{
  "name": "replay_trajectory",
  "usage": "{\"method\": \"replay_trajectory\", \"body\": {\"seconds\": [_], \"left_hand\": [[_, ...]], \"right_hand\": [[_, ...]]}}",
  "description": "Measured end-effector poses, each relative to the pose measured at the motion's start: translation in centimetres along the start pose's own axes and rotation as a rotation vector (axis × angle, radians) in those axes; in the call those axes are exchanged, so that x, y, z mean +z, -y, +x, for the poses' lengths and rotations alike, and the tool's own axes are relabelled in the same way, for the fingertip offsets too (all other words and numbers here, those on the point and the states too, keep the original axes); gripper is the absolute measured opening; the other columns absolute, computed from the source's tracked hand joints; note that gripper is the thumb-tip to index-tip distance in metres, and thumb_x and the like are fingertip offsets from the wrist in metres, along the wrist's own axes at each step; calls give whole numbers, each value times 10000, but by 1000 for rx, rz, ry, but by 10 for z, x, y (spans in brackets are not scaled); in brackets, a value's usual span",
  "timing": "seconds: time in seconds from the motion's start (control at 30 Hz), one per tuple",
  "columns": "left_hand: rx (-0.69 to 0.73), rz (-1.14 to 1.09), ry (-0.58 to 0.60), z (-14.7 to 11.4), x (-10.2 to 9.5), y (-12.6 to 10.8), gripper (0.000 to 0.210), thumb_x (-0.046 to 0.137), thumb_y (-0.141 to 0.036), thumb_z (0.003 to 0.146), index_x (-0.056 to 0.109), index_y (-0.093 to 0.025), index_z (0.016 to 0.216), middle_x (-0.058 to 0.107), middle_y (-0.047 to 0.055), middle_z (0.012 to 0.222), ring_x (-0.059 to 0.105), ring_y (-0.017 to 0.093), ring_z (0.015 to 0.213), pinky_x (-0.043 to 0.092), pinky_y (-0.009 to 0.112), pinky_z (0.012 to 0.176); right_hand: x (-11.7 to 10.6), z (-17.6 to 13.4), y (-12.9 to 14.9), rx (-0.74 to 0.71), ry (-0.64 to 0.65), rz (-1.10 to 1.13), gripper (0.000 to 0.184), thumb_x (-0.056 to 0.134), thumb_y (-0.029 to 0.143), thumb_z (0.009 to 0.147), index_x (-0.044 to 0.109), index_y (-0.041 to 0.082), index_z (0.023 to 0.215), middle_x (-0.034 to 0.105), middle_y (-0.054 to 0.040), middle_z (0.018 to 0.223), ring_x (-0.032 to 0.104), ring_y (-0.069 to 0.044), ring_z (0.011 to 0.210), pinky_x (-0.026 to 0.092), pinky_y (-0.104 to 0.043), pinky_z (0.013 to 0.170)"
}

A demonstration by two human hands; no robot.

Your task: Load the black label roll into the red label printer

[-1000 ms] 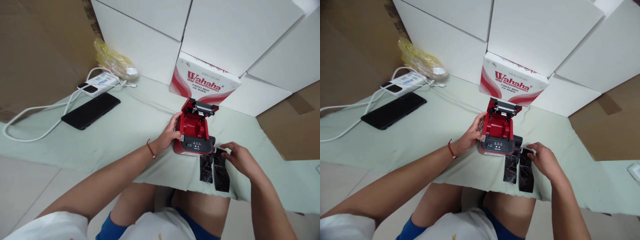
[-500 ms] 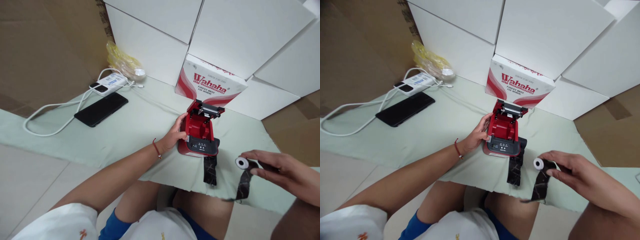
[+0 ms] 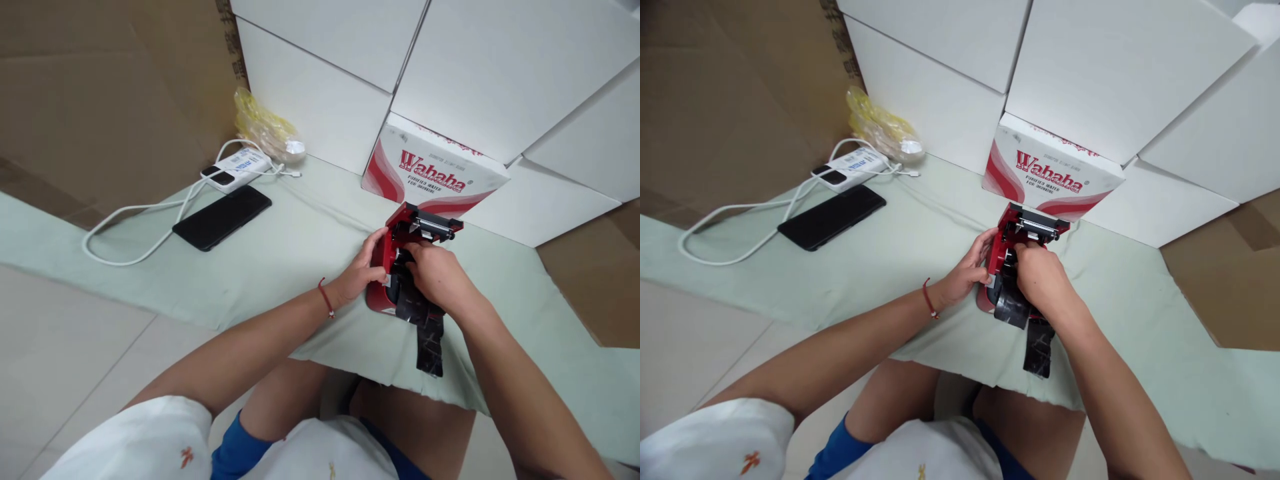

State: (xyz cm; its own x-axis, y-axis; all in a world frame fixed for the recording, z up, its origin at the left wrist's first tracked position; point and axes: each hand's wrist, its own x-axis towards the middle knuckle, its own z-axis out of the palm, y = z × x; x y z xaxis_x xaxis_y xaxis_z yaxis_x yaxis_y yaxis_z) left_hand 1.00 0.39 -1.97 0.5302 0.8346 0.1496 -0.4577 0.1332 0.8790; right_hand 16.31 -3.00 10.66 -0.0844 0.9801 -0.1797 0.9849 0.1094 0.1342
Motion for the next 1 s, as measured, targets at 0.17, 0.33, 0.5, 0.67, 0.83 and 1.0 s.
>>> {"method": "replay_trajectory", "body": {"seconds": [0.17, 0.33, 0.5, 0.67, 0.83, 1.0], "left_hand": [[71, 200, -12, -3, -3, 1, 974, 659, -241, 680, 348, -287, 1602, 392, 93, 1668, 371, 365, 1548, 286, 555, 1313], [691, 799, -155, -25, 9, -11, 590, 621, -323, 854, 563, -250, 1437, 544, 136, 1457, 457, 348, 1479, 354, 567, 1266], [1102, 1143, -62, -40, 28, -13, 350, 620, -278, 839, 695, -229, 1178, 727, 48, 1037, 646, 252, 1160, 460, 458, 1107], [1143, 1246, -52, -40, 32, -10, 308, 639, -214, 829, 718, -207, 1127, 765, 31, 967, 653, 221, 1065, 465, 414, 993], [1132, 1269, -47, -40, 32, -10, 308, 661, -224, 836, 718, -205, 1138, 764, 40, 992, 640, 225, 1078, 441, 419, 997], [1130, 1275, -58, -41, 32, -10, 289, 643, -233, 855, 718, -221, 1133, 762, 27, 983, 641, 214, 1074, 438, 411, 1006]], "right_hand": [[1, 17, 2, 27, 71, -8, 362, 577, 125, 959, 734, 113, 1285, 796, -212, 1155, 764, -336, 1010, 502, -366, 790], [2, 30, 5, 58, 97, 39, 369, 606, 139, 952, 723, 141, 1302, 809, -186, 1150, 762, -320, 1033, 509, -359, 825], [-5, 12, -4, 16, 62, 180, 346, 644, 227, 980, 720, 175, 1314, 821, -134, 1169, 768, -263, 1020, 545, -328, 859], [-24, -20, -26, -29, -397, 655, 284, 566, 408, 1063, 783, 245, 1149, 830, -48, 989, 750, -205, 776, 609, -349, 772], [-17, -6, -45, -154, -779, 380, 408, 553, 421, 1070, 696, 213, 1391, 759, -147, 1351, 680, -320, 1274, 519, -534, 1123], [-1, -12, -43, -243, -668, 328, 378, 539, 380, 1085, 724, 191, 1354, 765, -162, 1311, 691, -318, 1196, 554, -537, 1060]]}}
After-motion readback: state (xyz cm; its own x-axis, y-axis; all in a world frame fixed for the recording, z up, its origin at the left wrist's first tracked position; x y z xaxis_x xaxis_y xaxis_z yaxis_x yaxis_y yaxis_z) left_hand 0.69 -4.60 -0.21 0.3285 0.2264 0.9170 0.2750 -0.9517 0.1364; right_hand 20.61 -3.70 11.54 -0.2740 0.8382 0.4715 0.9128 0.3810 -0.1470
